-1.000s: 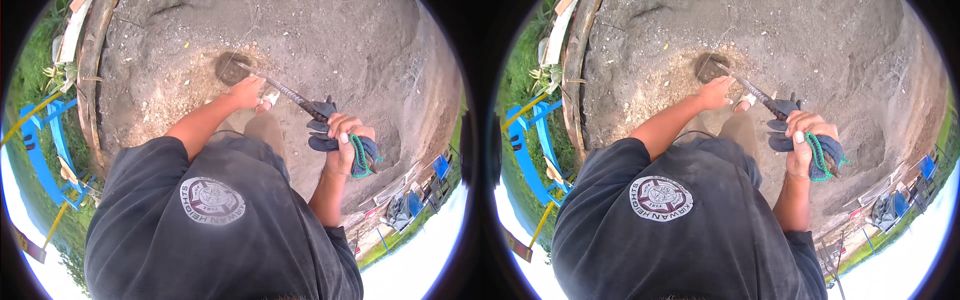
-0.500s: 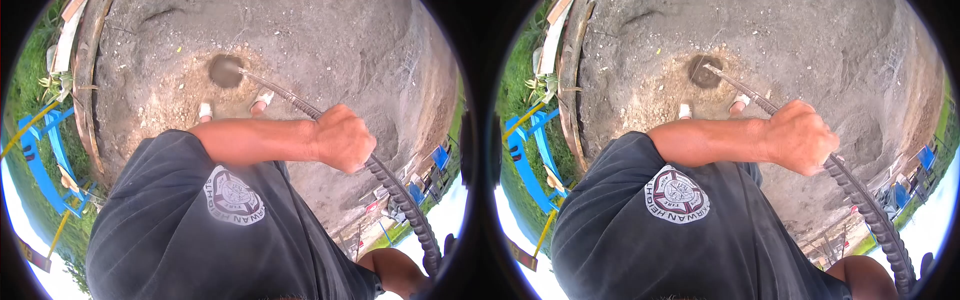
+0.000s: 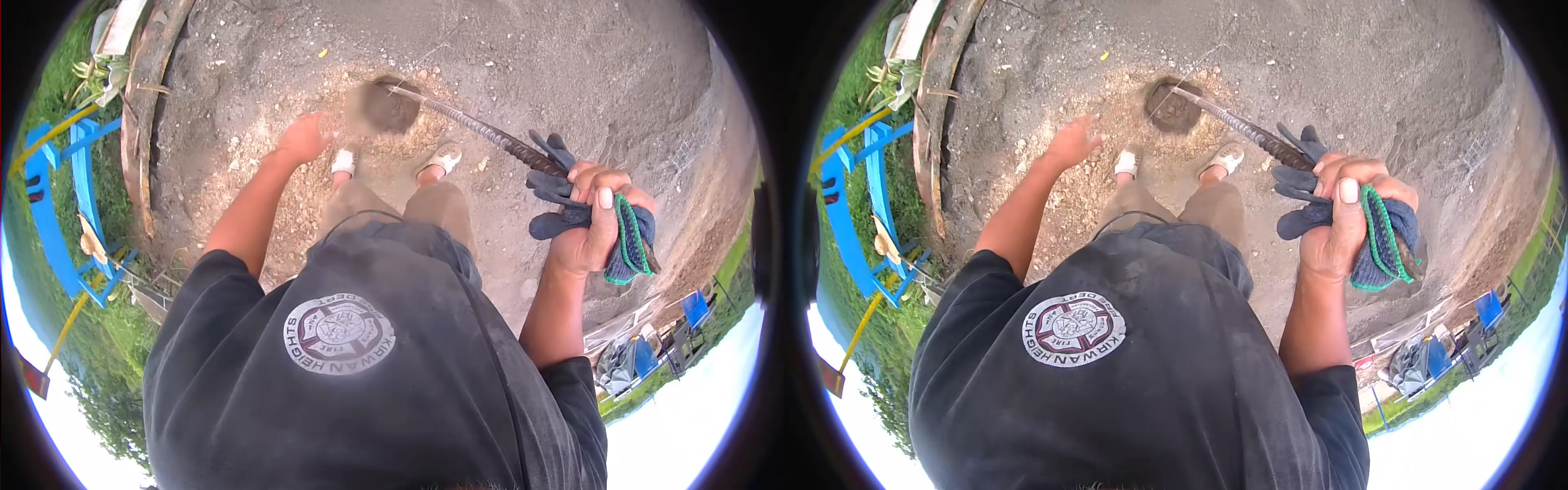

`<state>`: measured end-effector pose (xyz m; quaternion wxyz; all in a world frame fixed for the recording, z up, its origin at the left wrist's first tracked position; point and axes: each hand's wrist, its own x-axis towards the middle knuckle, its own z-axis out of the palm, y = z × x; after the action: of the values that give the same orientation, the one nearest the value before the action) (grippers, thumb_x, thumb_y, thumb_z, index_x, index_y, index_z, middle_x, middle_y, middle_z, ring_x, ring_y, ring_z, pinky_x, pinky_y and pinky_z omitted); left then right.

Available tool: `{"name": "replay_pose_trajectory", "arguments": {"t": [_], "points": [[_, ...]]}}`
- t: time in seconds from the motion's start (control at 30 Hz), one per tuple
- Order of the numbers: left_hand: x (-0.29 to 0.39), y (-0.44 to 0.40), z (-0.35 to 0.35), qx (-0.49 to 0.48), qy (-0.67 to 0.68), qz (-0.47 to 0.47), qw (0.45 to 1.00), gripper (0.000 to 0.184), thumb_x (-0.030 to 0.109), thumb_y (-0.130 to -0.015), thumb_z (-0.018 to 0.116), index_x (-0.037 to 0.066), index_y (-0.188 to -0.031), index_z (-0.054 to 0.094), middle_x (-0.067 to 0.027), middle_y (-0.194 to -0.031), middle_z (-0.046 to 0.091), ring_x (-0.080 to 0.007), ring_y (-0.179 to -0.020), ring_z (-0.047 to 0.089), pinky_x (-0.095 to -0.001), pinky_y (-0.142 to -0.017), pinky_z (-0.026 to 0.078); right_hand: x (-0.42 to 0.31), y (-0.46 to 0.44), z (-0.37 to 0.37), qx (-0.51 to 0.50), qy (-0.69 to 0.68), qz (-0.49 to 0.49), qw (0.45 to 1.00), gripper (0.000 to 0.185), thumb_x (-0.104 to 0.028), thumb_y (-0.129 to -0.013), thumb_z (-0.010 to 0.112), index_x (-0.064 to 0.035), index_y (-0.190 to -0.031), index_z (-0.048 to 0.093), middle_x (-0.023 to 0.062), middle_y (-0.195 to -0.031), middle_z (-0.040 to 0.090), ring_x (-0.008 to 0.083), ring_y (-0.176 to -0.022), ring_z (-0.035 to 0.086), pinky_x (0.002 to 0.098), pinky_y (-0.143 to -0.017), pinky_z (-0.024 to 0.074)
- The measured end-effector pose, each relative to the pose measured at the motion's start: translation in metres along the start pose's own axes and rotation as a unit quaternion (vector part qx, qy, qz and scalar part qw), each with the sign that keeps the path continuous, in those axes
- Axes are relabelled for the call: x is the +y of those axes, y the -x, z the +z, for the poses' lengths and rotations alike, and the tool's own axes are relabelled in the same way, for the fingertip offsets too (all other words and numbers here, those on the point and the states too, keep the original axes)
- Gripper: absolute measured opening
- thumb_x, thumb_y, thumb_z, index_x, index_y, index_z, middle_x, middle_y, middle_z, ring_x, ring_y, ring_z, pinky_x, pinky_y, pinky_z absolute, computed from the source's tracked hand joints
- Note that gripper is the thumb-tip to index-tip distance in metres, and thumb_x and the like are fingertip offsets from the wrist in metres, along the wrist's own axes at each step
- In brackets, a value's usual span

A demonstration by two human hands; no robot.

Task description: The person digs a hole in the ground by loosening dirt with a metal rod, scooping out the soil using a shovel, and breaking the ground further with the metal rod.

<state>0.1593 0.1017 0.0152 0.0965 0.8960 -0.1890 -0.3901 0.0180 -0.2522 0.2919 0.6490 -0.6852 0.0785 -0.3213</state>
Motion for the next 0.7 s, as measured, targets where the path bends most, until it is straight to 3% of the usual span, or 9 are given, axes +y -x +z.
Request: {"name": "replay_pose_trajectory", "arguments": {"t": [0.1, 0.13, 0.27, 0.37, 0.5, 0.53, 0.57, 0.63, 0.7], "points": [[-0.123, 0.033, 0.018, -0.046, -0.008, -0.185, 0.982, 0.054, 0.041, -0.095, 0.064, -0.001, -0.130, 0.063, -0.0244, -0.129, 0.068, -0.0413, -0.123, 0.064, -0.0484, -0.106, 0.049, 0.029, -0.043, 0.051, 0.006, -0.026, -0.059, 0.998, 0.009, 0.000, -0.094, 0.056, -0.0063, -0.094, 0.050, 0.0095, -0.075, 0.057, 0.0187, -0.067, 0.057, 0.0428, -0.072, 0.0538], [-0.148, 0.042, 0.030, -0.050, -0.017, -0.191, 0.980, 0.048, 0.038, -0.094, 0.063, -0.002, -0.119, 0.069, -0.0256, -0.123, 0.070, -0.0414, -0.119, 0.066, -0.0487, -0.103, 0.051, 0.043, -0.096, 0.071, -0.036, 0.102, -0.070, 0.992, 0.007, -0.001, -0.096, 0.056, -0.0023, -0.090, 0.055, 0.0112, -0.074, 0.061, 0.0197, -0.067, 0.061, 0.0373, -0.071, 0.0553], [-0.166, 0.036, 0.085, -0.033, 0.013, -0.105, 0.994, 0.040, 0.040, -0.094, 0.067, 0.002, -0.107, 0.074, -0.0252, -0.118, 0.071, -0.0408, -0.110, 0.068, -0.0487, -0.097, 0.053, 0.079, -0.192, 0.190, -0.059, 0.167, -0.188, 0.966, 0.014, -0.010, -0.088, 0.071, -0.0041, -0.083, 0.059, 0.0068, -0.076, 0.063, 0.0217, -0.071, 0.063, 0.0387, -0.071, 0.0524], [-0.073, 0.056, 0.053, 0.014, 0.172, -0.119, 0.978, 0.040, 0.038, -0.093, 0.067, 0.006, -0.115, 0.073, -0.0239, -0.117, 0.072, -0.0401, -0.112, 0.068, -0.0471, -0.098, 0.053, 0.075, -0.146, 0.238, -0.067, 0.141, -0.227, 0.961, 0.020, -0.015, -0.083, 0.080, -0.0051, -0.083, 0.062, 0.0045, -0.080, 0.065, 0.0220, -0.075, 0.064, 0.0385, -0.072, 0.0510], [-0.045, 0.083, 0.060, -0.058, 0.203, 0.011, 0.977, 0.040, 0.038, -0.092, 0.070, 0.006, -0.116, 0.071, -0.0229, -0.116, 0.072, -0.0411, -0.111, 0.067, -0.0483, -0.098, 0.052, 0.066, -0.101, 0.233, -0.096, 0.122, -0.209, 0.966, 0.024, -0.015, -0.083, 0.082, -0.0047, -0.095, 0.062, 0.0045, -0.087, 0.067, 0.0204, -0.080, 0.065, 0.0357, -0.075, 0.0512], [-0.052, 0.089, 0.062, -0.052, 0.198, 0.015, 0.979, 0.039, 0.038, -0.093, 0.070, 0.007, -0.117, 0.071, -0.0222, -0.115, 0.073, -0.0407, -0.109, 0.068, -0.0474, -0.097, 0.053, 0.064, -0.101, 0.224, -0.124, 0.120, -0.196, 0.965, 0.026, -0.015, -0.084, 0.082, -0.0044, -0.098, 0.062, 0.0046, -0.088, 0.067, 0.0203, -0.080, 0.065, 0.0352, -0.077, 0.0513], [-0.067, 0.095, 0.068, -0.046, 0.192, 0.019, 0.980, 0.038, 0.037, -0.093, 0.069, 0.008, -0.117, 0.070, -0.0215, -0.113, 0.073, -0.0403, -0.107, 0.068, -0.0464, -0.095, 0.053, 0.046, -0.094, 0.208, -0.137, 0.157, -0.013, 0.978, 0.028, -0.018, -0.085, 0.083, -0.0057, -0.101, 0.064, 0.0044, -0.093, 0.068, 0.0200, -0.085, 0.065, 0.0344, -0.080, 0.0507], [-0.112, 0.102, 0.092, -0.025, 0.172, 0.002, 0.985, 0.035, 0.037, -0.094, 0.069, 0.009, -0.116, 0.070, -0.0212, -0.111, 0.073, -0.0398, -0.105, 0.069, -0.0457, -0.094, 0.054, 0.027, -0.083, 0.183, -0.173, 0.140, -0.097, 0.970, 0.009, 0.003, -0.094, 0.064, -0.0028, -0.091, 0.057, 0.0114, -0.079, 0.065, 0.0211, -0.070, 0.064, 0.0375, -0.075, 0.0569], [-0.164, 0.116, 0.105, -0.020, 0.142, -0.041, 0.989, 0.034, 0.037, -0.092, 0.070, 0.008, -0.111, 0.071, -0.0222, -0.110, 0.073, -0.0396, -0.106, 0.069, -0.0463, -0.094, 0.053, 0.025, -0.053, 0.144, -0.132, -0.005, -0.031, 0.991, 0.018, 0.003, -0.091, 0.068, -0.0044, -0.100, 0.055, 0.0117, -0.085, 0.065, 0.0222, -0.075, 0.064, 0.0417, -0.077, 0.0564]]}}
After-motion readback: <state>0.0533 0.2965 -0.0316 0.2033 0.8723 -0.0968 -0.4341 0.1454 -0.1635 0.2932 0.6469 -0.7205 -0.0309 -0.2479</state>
